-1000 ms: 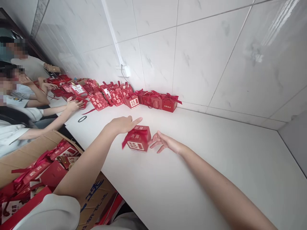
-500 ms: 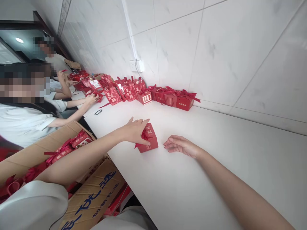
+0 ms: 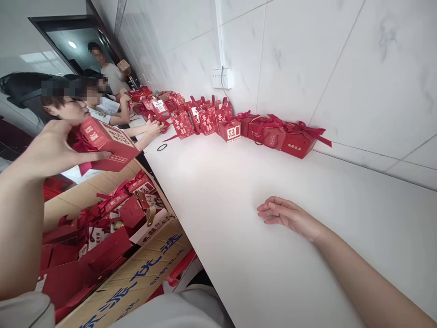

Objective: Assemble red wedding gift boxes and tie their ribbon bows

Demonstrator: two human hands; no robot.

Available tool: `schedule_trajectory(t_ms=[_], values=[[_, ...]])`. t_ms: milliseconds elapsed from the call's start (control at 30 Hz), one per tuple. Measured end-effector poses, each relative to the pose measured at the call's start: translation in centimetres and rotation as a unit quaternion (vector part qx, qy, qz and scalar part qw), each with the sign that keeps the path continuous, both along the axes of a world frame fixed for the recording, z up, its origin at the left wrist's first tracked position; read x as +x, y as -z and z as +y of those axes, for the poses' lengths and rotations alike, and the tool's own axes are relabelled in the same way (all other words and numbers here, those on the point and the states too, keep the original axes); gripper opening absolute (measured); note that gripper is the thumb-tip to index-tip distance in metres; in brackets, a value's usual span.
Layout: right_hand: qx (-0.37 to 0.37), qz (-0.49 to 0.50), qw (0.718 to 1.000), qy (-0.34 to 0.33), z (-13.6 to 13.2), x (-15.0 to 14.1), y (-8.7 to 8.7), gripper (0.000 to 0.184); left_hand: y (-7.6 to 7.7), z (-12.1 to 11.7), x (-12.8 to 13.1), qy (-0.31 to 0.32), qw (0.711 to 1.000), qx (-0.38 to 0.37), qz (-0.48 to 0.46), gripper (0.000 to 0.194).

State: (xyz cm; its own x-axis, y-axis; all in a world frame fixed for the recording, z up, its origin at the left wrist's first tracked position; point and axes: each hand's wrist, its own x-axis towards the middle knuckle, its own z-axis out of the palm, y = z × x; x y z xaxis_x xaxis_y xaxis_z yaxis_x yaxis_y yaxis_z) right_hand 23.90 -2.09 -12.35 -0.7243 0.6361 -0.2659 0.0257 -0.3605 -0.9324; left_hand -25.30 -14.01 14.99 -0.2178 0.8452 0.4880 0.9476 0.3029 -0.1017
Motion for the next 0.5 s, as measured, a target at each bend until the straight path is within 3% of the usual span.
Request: schedule_trajectory(t_ms=[200,400,500], values=[[0.014,-0.023,1.0,0.004,-0.2,0.2,0.2,0.025,3.2,1.9,-8.3,-0.077,0.996,-0.032,0.001,0.104],[0.014,-0.039,0.999,0.008,-0.1,0.3,0.7,0.028,8.5,2.4,-14.8,-0.226,0.968,-0.105,-0.02,0.1],[0.008,-0.042,0.999,0.008,0.0,0.4,1.1,0.028,11.1,2.5,-17.3,-0.231,0.965,-0.124,-0.01,0.095]])
